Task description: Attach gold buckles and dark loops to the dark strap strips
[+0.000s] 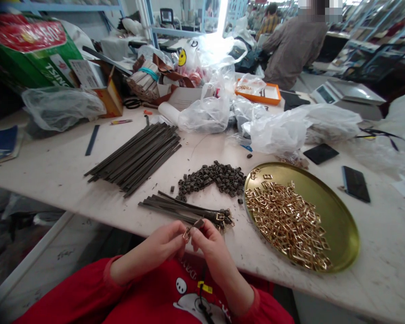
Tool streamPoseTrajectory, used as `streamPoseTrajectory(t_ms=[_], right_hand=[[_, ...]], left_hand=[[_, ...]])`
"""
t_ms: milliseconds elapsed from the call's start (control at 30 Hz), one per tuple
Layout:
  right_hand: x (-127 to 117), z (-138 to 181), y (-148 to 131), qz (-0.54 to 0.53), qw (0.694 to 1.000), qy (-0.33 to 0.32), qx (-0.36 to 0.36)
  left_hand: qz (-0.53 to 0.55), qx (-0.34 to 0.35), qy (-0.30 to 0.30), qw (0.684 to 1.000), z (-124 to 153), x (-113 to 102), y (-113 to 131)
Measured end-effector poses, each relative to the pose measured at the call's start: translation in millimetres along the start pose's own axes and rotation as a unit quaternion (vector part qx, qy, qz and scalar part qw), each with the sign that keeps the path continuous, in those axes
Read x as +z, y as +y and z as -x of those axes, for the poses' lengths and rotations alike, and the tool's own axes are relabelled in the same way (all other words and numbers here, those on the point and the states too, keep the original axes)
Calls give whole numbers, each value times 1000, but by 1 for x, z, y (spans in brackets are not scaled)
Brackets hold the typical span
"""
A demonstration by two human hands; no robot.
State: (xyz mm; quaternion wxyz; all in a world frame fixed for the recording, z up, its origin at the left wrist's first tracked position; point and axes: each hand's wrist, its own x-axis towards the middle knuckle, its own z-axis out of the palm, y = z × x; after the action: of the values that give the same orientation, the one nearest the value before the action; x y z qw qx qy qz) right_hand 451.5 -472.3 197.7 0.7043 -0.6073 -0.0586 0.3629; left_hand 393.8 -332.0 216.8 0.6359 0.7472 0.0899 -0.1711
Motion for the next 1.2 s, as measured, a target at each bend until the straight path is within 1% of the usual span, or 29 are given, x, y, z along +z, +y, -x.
streamPoseTrajectory(t_ms=[100,233,400,500,567,700,767,900,967,1000,1067,1133,1167,1200], right_hand=[[1,-1,1,-6,1000,20,-15],[2,-2,3,3,997,55,-45],[5,0,7,-12,999,49,-20],[7,0,11,-29,999,44,-11],[6,0,12,-15,998,49,-19],[4,1,9,45,994,79,-65],[4,1,5,48,994,77,-65],[6,1,5,28,998,50,-41],[7,0,7,38,997,45,-47],[7,0,9,57,995,49,-61],[5,1,11,134,981,75,-122],[1,3,10,237,942,114,-209],[-1,4,9,283,920,122,-244],[-4,5,7,318,903,117,-264]], left_hand=[[1,2,14,1000,-1,1,-6],[14,-14,24,1000,0,-1,-12],[4,4,39,999,1,-3,-8],[36,20,42,998,-1,-1,-8],[63,19,38,997,-3,0,-10],[95,6,33,995,-6,1,-14],[107,5,28,994,-7,1,-14],[129,5,26,991,-6,2,-13],[124,2,34,992,-6,3,-14],[117,-1,43,992,-7,4,-15],[98,-9,63,993,-7,5,-15],[90,-17,73,993,-7,6,-14],[92,-22,73,993,-7,6,-14],[96,-27,70,992,-6,6,-13]])
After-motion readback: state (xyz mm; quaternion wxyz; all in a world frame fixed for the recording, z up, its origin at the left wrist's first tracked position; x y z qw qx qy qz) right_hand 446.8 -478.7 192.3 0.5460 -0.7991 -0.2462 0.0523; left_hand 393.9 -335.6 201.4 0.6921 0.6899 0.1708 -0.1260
